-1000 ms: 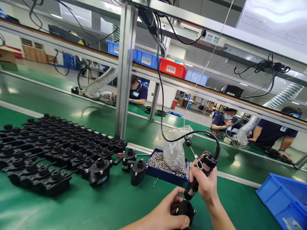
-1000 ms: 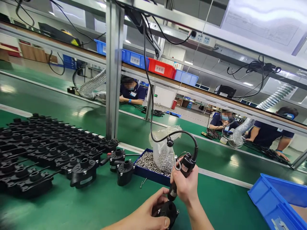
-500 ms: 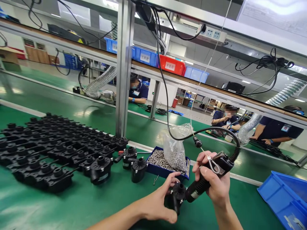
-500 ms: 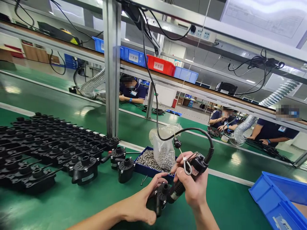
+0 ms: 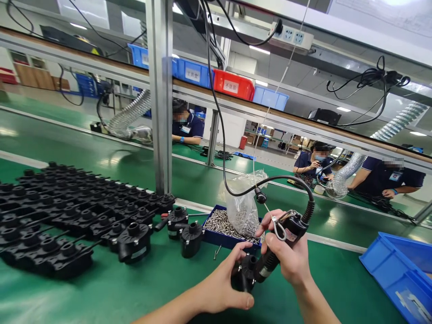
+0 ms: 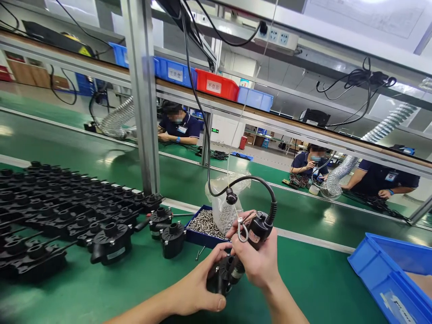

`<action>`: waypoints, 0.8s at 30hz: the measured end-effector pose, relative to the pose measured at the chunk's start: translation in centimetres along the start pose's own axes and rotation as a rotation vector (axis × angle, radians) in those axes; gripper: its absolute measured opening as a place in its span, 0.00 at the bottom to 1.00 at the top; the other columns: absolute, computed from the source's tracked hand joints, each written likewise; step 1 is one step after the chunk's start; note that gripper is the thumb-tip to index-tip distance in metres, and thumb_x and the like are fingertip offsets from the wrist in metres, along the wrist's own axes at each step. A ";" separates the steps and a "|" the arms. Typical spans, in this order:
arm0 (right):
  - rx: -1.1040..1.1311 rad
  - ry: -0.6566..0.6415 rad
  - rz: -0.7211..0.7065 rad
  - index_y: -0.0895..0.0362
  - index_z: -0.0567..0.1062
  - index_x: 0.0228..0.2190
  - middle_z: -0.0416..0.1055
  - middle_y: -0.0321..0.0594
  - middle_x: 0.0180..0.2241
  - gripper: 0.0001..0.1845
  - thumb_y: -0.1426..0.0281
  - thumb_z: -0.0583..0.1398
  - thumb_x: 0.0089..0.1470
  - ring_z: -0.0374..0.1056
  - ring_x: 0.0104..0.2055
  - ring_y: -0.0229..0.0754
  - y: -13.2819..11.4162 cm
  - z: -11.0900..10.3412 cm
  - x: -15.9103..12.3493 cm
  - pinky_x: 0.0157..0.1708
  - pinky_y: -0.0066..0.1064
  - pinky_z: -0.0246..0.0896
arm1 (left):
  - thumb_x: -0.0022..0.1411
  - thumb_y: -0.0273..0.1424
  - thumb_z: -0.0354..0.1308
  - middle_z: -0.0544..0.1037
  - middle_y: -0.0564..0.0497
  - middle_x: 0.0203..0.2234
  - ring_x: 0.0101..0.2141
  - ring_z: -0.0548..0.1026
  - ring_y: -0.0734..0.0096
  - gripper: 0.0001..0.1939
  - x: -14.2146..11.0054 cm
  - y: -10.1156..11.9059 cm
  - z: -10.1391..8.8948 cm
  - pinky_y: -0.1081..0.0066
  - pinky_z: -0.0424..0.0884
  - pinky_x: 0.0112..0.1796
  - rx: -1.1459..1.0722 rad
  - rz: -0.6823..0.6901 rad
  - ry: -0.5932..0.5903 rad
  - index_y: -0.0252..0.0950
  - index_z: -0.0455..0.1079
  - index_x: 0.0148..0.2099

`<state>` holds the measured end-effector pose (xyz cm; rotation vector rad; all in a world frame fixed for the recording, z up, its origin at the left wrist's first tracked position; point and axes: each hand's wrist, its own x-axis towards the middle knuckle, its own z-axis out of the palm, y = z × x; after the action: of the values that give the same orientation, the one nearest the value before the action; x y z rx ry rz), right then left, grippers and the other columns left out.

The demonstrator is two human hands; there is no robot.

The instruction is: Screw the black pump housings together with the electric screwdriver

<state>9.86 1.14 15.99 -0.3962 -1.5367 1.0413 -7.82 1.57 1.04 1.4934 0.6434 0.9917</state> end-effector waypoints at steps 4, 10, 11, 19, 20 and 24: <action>-0.037 -0.018 0.026 0.56 0.73 0.31 0.73 0.40 0.32 0.08 0.68 0.67 0.53 0.70 0.26 0.41 -0.1 1.1 0.2 0.25 0.31 0.70 | 0.45 0.40 0.83 0.70 0.47 0.54 0.53 0.73 0.51 0.56 0.3 -1.0 0.2 0.47 0.66 0.61 -0.058 0.057 0.034 0.46 0.57 0.69; -0.010 -0.018 -0.018 0.56 0.75 0.33 0.75 0.44 0.35 0.06 0.70 0.67 0.53 0.73 0.34 0.47 0.9 1.3 -0.1 0.30 0.34 0.74 | 0.43 0.43 0.84 0.72 0.48 0.49 0.52 0.72 0.51 0.54 0.6 -1.2 0.6 0.47 0.64 0.62 -0.101 0.095 0.050 0.43 0.61 0.67; 0.010 -0.018 -0.008 0.56 0.75 0.33 0.75 0.43 0.36 0.06 0.71 0.67 0.53 0.72 0.33 0.46 1.1 1.3 -0.2 0.28 0.33 0.74 | 0.43 0.43 0.84 0.72 0.48 0.49 0.51 0.72 0.51 0.54 0.6 -1.2 0.7 0.47 0.65 0.61 -0.108 0.095 0.051 0.43 0.61 0.66; -0.073 0.017 -0.047 0.56 0.74 0.31 0.75 0.42 0.33 0.04 0.70 0.65 0.51 0.73 0.33 0.46 1.0 1.1 -0.3 0.31 0.33 0.71 | 0.41 0.40 0.85 0.71 0.50 0.49 0.48 0.71 0.57 0.51 0.7 -1.6 0.9 0.51 0.64 0.60 -0.140 0.083 0.088 0.43 0.60 0.62; -0.077 0.020 -0.051 0.56 0.74 0.30 0.74 0.42 0.33 0.05 0.70 0.65 0.51 0.73 0.34 0.47 0.9 1.0 -0.2 0.32 0.34 0.71 | 0.41 0.39 0.84 0.71 0.50 0.48 0.47 0.71 0.59 0.51 0.8 -1.6 0.9 0.51 0.64 0.60 -0.141 0.077 0.088 0.43 0.61 0.62; -0.028 0.037 -0.014 0.55 0.74 0.31 0.75 0.41 0.31 0.06 0.71 0.65 0.48 0.74 0.34 0.48 1.7 1.1 -0.1 0.32 0.33 0.70 | 0.40 0.38 0.83 0.72 0.50 0.48 0.44 0.73 0.60 0.53 0.6 -1.6 0.8 0.54 0.70 0.55 -0.137 0.052 0.082 0.44 0.61 0.64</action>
<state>8.35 1.59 14.70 -0.4217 -1.5202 0.9971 -6.67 1.93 -0.36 1.3603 0.5849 1.1194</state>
